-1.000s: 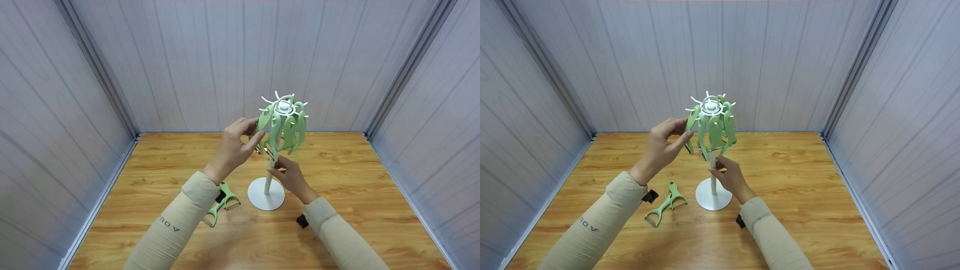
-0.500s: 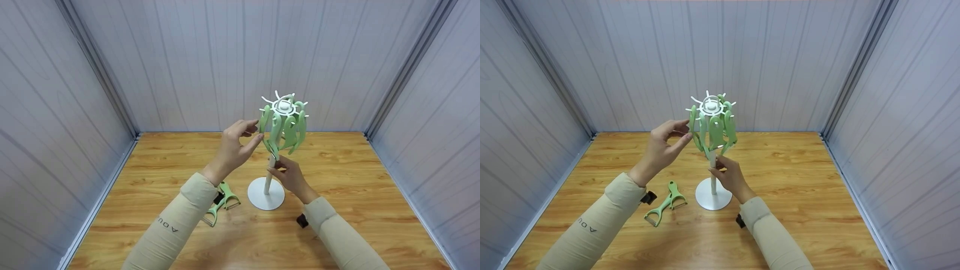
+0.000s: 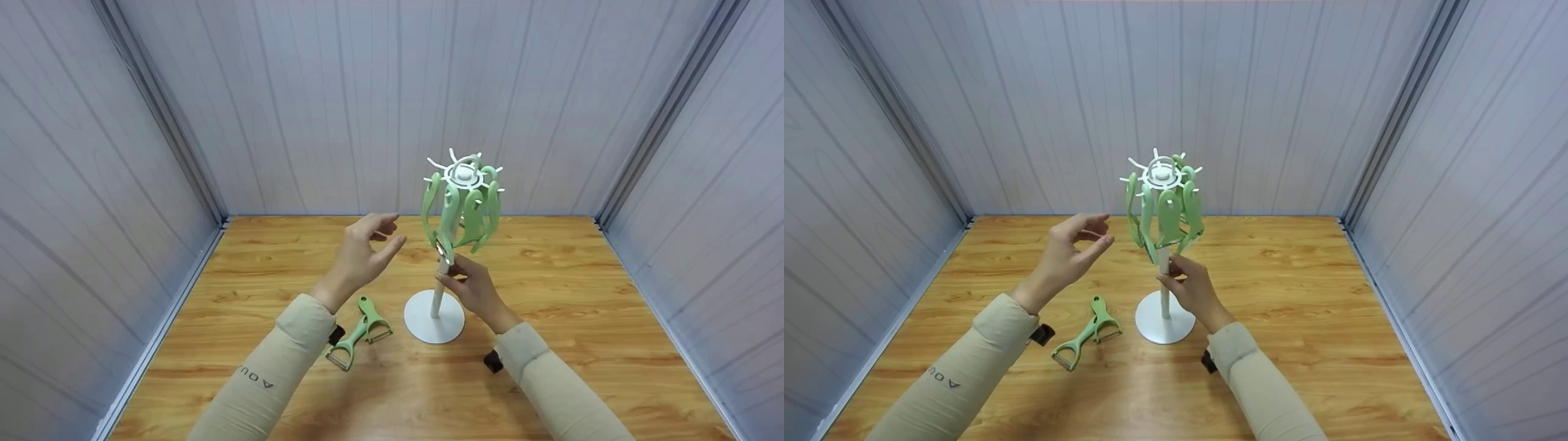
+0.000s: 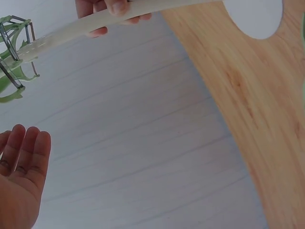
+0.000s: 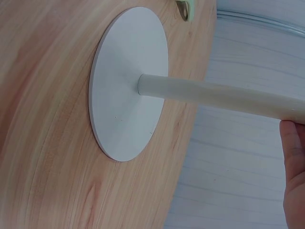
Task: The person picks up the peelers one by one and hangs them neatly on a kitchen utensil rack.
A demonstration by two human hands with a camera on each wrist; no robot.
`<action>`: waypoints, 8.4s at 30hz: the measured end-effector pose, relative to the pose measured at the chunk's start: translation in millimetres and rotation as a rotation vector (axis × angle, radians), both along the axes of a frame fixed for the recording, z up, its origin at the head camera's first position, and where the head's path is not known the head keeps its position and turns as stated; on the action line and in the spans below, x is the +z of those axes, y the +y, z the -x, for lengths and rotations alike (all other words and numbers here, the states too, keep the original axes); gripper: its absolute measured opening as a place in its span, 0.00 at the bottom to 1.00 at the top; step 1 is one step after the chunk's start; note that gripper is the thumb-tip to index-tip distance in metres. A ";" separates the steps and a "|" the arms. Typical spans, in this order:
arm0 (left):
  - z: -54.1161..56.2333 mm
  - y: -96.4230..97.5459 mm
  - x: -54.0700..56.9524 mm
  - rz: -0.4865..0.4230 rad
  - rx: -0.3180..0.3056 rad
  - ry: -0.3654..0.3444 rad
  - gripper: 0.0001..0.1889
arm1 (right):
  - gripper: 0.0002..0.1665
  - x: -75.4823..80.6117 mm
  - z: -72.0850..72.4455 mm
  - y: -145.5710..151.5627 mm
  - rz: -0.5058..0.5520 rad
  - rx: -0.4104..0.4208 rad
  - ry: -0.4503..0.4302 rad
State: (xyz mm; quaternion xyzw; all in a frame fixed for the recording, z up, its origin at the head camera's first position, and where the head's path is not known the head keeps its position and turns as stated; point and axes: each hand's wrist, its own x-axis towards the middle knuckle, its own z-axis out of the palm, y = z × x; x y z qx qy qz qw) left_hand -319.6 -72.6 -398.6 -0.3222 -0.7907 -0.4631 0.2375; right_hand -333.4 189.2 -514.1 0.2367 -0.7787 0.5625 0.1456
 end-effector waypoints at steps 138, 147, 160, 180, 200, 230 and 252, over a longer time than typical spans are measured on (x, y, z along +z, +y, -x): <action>27.8 11.9 -88.3 0.240 0.303 -0.375 0.15 | 0.18 0.2 -0.9 0.6 -0.006 0.014 0.004; 30.3 5.0 -36.8 0.150 0.290 -0.237 0.16 | 0.18 1.8 -1.9 0.3 -0.003 -0.002 -0.017; 24.5 6.7 11.1 0.139 0.264 -0.115 0.16 | 0.18 1.9 -1.6 0.2 -0.007 0.002 -0.023; 18.2 8.5 63.5 0.073 0.214 0.004 0.16 | 0.18 2.2 -2.2 -0.3 -0.003 0.017 -0.024; 16.9 22.7 82.9 -0.031 0.048 -0.038 0.17 | 0.16 -2.1 -0.2 1.9 -0.006 0.020 0.028; 15.9 38.6 47.8 -0.311 -0.231 -0.194 0.14 | 0.09 -6.0 1.6 1.2 0.001 -0.003 0.071; 10.2 37.9 28.9 -0.357 -0.251 -0.180 0.19 | 0.07 0.0 1.0 3.2 -0.022 -0.012 0.029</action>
